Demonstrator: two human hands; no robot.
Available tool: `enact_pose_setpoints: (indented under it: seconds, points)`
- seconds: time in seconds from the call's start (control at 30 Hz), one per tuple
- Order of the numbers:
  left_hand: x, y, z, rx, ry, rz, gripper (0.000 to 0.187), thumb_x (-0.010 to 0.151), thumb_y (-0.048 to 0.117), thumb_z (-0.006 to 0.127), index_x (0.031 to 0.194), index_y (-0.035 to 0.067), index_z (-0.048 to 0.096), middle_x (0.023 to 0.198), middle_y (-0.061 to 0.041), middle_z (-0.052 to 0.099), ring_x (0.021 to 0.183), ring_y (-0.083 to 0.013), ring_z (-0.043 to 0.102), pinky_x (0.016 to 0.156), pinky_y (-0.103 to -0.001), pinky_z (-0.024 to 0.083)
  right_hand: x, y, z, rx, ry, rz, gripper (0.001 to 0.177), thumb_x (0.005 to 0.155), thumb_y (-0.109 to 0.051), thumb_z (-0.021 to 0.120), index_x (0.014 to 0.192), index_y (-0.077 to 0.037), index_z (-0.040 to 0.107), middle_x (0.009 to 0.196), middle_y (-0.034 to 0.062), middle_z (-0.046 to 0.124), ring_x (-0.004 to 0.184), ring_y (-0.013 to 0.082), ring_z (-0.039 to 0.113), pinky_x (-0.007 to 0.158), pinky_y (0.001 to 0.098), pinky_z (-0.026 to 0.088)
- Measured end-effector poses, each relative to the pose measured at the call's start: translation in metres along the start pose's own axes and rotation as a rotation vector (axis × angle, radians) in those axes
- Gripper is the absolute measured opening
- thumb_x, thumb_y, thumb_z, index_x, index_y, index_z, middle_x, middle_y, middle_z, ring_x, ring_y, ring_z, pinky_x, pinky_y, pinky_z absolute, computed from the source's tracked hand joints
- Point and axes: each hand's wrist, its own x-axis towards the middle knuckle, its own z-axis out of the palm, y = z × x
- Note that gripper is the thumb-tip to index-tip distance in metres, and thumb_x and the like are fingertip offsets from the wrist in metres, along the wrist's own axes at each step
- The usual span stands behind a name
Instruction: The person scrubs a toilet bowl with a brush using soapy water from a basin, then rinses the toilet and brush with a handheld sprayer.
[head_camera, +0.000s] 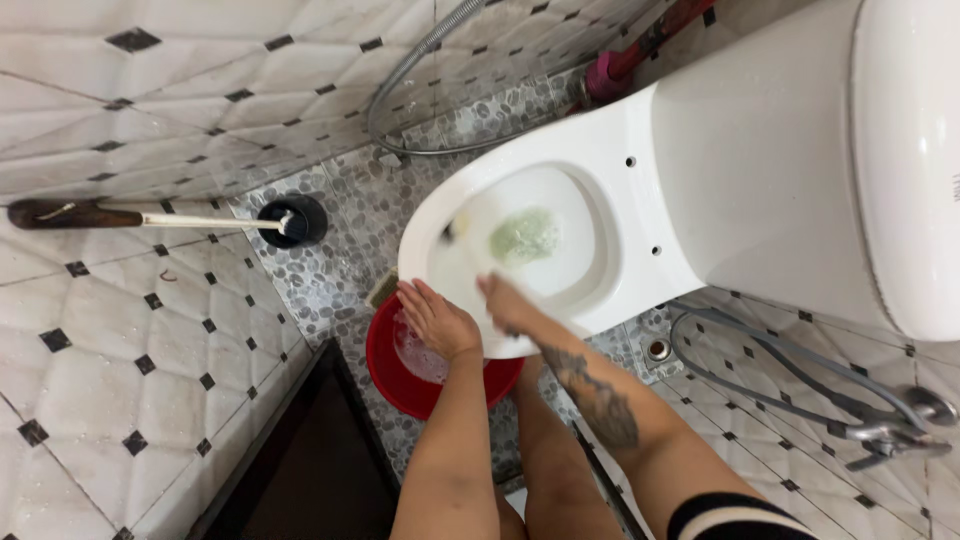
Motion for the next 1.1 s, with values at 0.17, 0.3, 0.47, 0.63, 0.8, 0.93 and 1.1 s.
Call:
enact_pose_setpoints:
  seconds: [0.17, 0.3, 0.47, 0.63, 0.8, 0.93, 1.1]
  points:
    - [0.008, 0.002, 0.004, 0.01, -0.043, -0.026, 0.06, 0.103, 0.009, 0.048, 0.16, 0.005, 0.028, 0.17, -0.016, 0.021, 0.156, -0.0349, 0.024, 0.124, -0.05, 0.027, 0.005, -0.053, 0.014, 0.343, 0.337, 0.216, 0.048, 0.11, -0.032, 0.042, 0.138, 0.006, 0.035, 0.072, 0.0112, 0.049, 0.041, 0.0164, 0.045, 0.033, 0.036, 0.038]
    - [0.014, 0.003, 0.008, 0.002, -0.037, -0.05, 0.06, 0.105, 0.011, 0.047, 0.161, 0.008, 0.028, 0.171, -0.012, 0.021, 0.156, -0.032, 0.023, 0.125, -0.049, 0.028, -0.008, -0.041, 0.029, 0.201, 0.078, 0.229, 0.036, 0.099, -0.018, 0.046, 0.13, -0.002, 0.037, 0.083, -0.0059, 0.05, 0.04, 0.0181, 0.047, 0.034, 0.0357, 0.038]
    - [0.011, 0.005, 0.002, 0.02, -0.078, -0.047, 0.058, 0.106, 0.011, 0.046, 0.161, 0.007, 0.027, 0.171, -0.013, 0.019, 0.157, -0.0319, 0.022, 0.123, -0.047, 0.027, 0.042, -0.026, -0.005, 0.474, 0.496, 0.167, 0.046, 0.11, -0.041, 0.04, 0.126, 0.002, 0.036, 0.074, 0.0116, 0.049, 0.042, 0.0169, 0.043, 0.033, 0.0349, 0.038]
    - [0.013, 0.005, -0.003, 0.077, -0.108, -0.02, 0.062, 0.104, 0.013, 0.046, 0.162, 0.008, 0.024, 0.171, -0.012, 0.017, 0.156, -0.0312, 0.019, 0.124, -0.048, 0.025, -0.031, -0.011, 0.043, -0.499, -0.032, 0.155, 0.049, 0.11, -0.042, 0.041, 0.124, 0.005, 0.046, 0.098, 0.037, 0.071, 0.068, 0.0382, 0.067, 0.058, 0.0433, 0.054]
    - [0.017, 0.004, -0.002, 0.071, -0.099, 0.001, 0.062, 0.105, 0.012, 0.045, 0.162, 0.007, 0.022, 0.172, -0.012, 0.015, 0.158, -0.0318, 0.018, 0.124, -0.048, 0.026, -0.091, -0.023, -0.045, -1.403, -0.493, 0.188, 0.034, 0.102, -0.012, 0.054, 0.135, -0.014, 0.06, 0.137, 0.0135, 0.055, 0.119, 0.0348, 0.061, 0.094, 0.0469, 0.055]
    - [0.013, 0.004, 0.002, 0.082, -0.115, -0.019, 0.061, 0.107, 0.013, 0.045, 0.163, 0.008, 0.023, 0.172, -0.011, 0.016, 0.158, -0.0314, 0.018, 0.124, -0.049, 0.026, -0.09, -0.017, -0.167, -1.651, -0.344, -0.141, 0.018, 0.094, -0.014, 0.064, 0.107, -0.006, 0.074, 0.11, 0.0126, 0.07, 0.105, 0.0316, 0.07, 0.088, 0.043, 0.058]
    - [0.014, 0.004, 0.005, 0.072, -0.094, -0.007, 0.061, 0.107, 0.011, 0.046, 0.163, 0.007, 0.023, 0.172, -0.012, 0.017, 0.158, -0.0312, 0.019, 0.124, -0.05, 0.028, -0.084, -0.003, -0.1, -1.221, -0.399, 0.142, 0.022, 0.091, -0.013, 0.068, 0.111, -0.005, 0.072, 0.114, 0.0124, 0.069, 0.103, 0.0315, 0.07, 0.078, 0.0463, 0.059]
